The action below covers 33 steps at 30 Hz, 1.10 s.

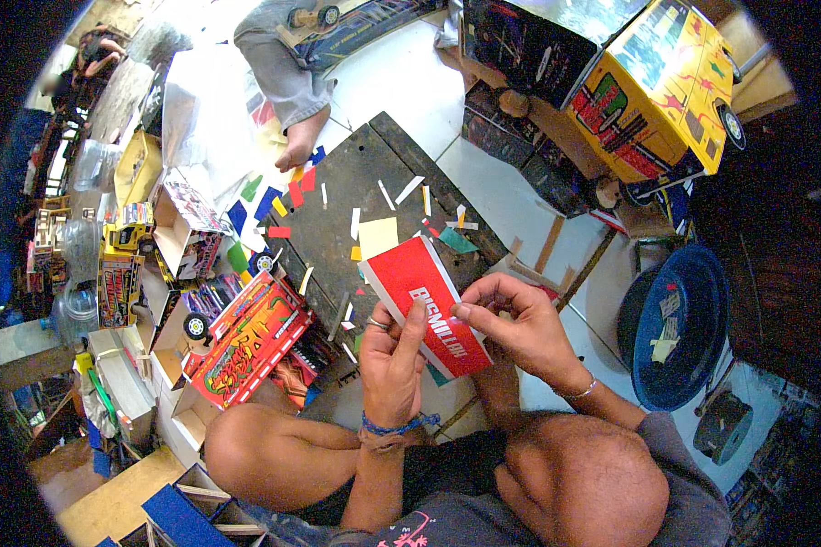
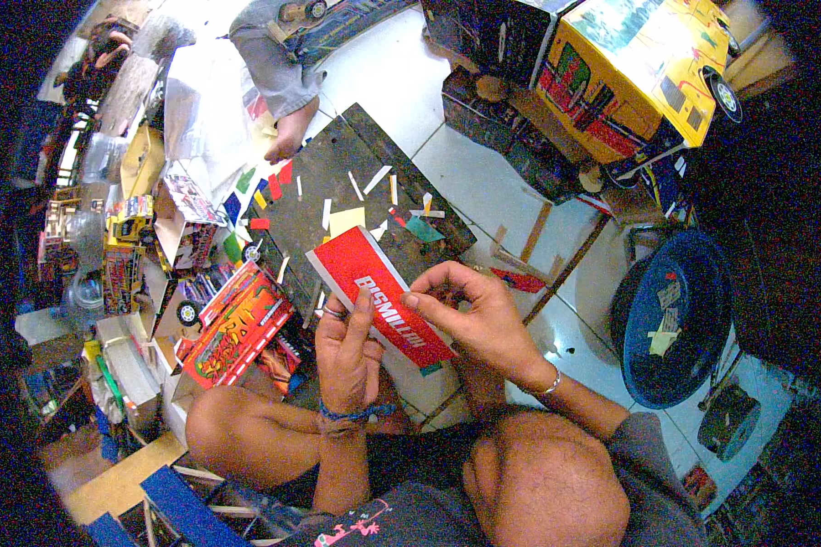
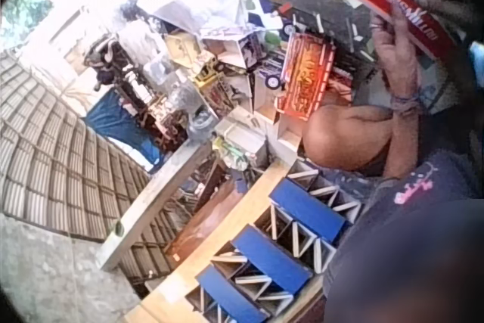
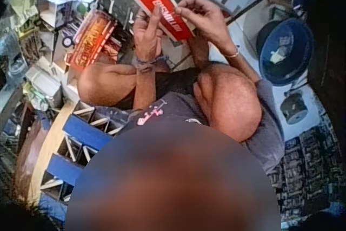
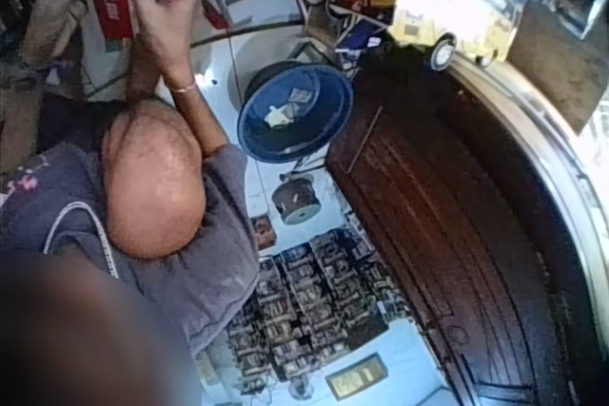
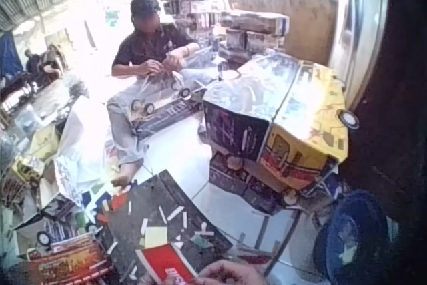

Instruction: The person assembles a small wooden model by gluing pieces together, cutting colored paper with scissors, and attaching the paper to the wooden frame. The person handles glue, scissors, wooden parts, and paper throughout the process.

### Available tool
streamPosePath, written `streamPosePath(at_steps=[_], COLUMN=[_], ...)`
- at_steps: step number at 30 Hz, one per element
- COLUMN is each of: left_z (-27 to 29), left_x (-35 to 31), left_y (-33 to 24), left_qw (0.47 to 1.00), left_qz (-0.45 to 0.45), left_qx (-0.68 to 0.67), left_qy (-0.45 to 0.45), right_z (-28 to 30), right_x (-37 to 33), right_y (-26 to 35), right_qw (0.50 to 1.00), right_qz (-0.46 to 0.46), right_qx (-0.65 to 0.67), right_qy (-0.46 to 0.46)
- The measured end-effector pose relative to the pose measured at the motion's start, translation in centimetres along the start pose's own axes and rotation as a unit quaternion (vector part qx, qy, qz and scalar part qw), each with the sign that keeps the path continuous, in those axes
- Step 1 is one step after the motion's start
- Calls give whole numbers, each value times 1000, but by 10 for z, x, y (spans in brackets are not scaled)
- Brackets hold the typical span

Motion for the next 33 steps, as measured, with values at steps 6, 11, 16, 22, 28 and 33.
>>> streamPosePath(at_steps=[6, 11, 16, 22, 28, 33], left_z=[2, 3, 2, 7, 13, 12], left_x=[0, 3, 3, 3, 4, 4], left_y=[0, 3, 2, 3, -1, -6], left_qw=[1000, 1000, 999, 1000, 993, 994], left_qz=[-10, -23, -32, -25, 42, 51], left_qx=[8, -14, 8, 12, -101, -90], left_qy=[-3, -6, -9, -2, 39, 20], right_z=[-3, -2, -2, -3, -1, 1], right_x=[-1, -2, -2, -1, 1, 1], right_y=[5, 9, 10, 2, -4, -5], right_qw=[999, 996, 998, 1000, 998, 996], right_qz=[-3, 24, 5, -1, -23, -37], right_qx=[-30, -86, -60, -24, 29, 45], right_qy=[-15, -20, -12, 12, 42, 66])
Point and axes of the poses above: each hand's wrist, its own x-axis towards the middle knuckle, its own z-axis out of the back of the hand, y = z × x, the point moved 1 cm from there along x, towards the middle knuckle, and after that the axes turned 11 degrees about -x, right-handed, at the moved point
